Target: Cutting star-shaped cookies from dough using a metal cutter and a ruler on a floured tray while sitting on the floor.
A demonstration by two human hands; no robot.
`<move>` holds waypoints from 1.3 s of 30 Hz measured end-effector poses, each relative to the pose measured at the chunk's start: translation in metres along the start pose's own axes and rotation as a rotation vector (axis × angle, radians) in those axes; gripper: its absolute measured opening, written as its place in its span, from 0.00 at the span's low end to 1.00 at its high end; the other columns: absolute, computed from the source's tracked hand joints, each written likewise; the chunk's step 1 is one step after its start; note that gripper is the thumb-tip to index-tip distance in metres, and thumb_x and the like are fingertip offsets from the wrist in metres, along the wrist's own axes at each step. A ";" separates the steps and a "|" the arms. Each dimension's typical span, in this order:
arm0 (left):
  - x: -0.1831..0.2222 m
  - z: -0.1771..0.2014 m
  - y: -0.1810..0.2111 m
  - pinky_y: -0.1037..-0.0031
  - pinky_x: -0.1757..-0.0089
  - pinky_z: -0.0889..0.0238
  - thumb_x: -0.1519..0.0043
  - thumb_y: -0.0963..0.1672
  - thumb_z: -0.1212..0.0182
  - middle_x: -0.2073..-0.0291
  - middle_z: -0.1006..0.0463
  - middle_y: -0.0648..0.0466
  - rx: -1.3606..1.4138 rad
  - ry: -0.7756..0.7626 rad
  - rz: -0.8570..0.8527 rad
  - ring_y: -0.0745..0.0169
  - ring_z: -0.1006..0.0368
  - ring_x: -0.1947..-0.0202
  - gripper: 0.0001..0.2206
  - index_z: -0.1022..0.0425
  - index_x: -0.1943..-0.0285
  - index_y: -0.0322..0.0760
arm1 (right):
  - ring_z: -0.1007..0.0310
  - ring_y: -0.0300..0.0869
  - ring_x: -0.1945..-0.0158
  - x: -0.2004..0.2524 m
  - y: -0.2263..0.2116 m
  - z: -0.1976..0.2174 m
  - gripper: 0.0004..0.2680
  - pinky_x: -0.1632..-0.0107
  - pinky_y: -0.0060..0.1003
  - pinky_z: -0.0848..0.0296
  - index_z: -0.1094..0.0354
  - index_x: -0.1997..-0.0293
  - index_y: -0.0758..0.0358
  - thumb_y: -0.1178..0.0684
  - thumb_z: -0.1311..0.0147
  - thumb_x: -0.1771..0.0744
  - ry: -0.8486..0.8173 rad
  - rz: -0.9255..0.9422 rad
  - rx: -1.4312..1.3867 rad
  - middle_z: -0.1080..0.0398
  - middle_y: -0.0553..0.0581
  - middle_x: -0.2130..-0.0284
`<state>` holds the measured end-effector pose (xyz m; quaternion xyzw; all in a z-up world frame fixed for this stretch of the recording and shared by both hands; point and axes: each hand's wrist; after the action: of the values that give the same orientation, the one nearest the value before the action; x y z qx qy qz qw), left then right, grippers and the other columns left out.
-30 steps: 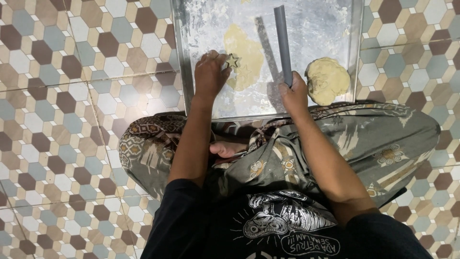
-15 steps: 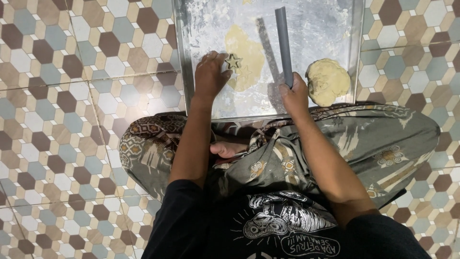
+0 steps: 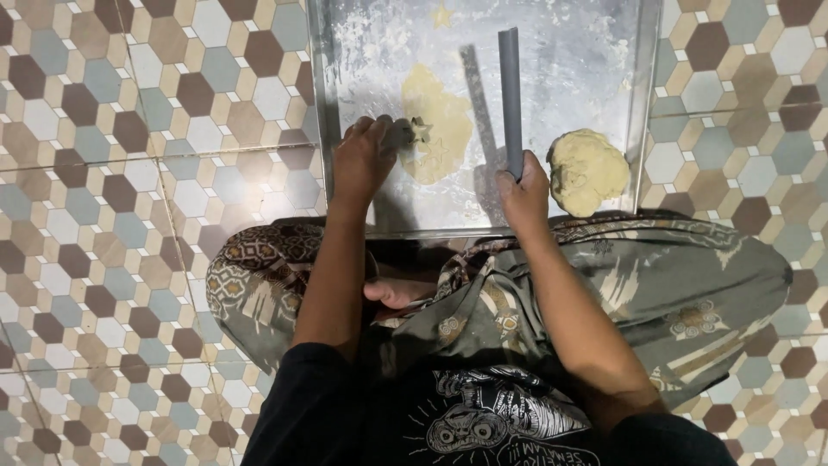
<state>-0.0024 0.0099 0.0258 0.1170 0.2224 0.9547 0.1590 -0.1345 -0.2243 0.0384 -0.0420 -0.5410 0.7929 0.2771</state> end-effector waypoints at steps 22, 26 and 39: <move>-0.020 0.006 0.014 0.55 0.60 0.27 0.39 0.43 0.31 0.66 0.23 0.50 0.048 -0.036 0.054 0.42 0.22 0.62 0.04 0.17 0.57 0.46 | 0.38 0.37 0.70 -0.029 -0.016 -0.005 0.04 0.64 0.34 0.37 0.37 0.64 0.63 0.57 0.50 0.30 -0.151 -0.138 -0.264 0.37 0.55 0.77; -0.021 0.004 0.017 0.56 0.60 0.28 0.39 0.43 0.31 0.66 0.21 0.50 0.078 -0.022 0.042 0.43 0.22 0.62 0.04 0.16 0.58 0.47 | 0.38 0.37 0.70 -0.027 -0.013 -0.008 0.04 0.63 0.33 0.36 0.37 0.63 0.62 0.57 0.50 0.30 -0.144 -0.173 -0.245 0.37 0.53 0.75; -0.019 0.002 0.015 0.55 0.60 0.30 0.39 0.43 0.31 0.67 0.21 0.50 0.060 0.042 0.034 0.45 0.21 0.63 0.04 0.17 0.58 0.41 | 0.39 0.37 0.71 -0.020 -0.020 -0.008 0.05 0.66 0.31 0.40 0.38 0.66 0.59 0.54 0.50 0.31 -0.125 -0.126 -0.115 0.39 0.50 0.78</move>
<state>0.0120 -0.0087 0.0318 0.1053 0.2521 0.9525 0.1344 -0.1063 -0.2221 0.0481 0.0257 -0.6034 0.7427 0.2892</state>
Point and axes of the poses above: each hand's wrist, its own x-axis away from the middle knuckle, its own z-axis out of the back of the hand, y = z × x
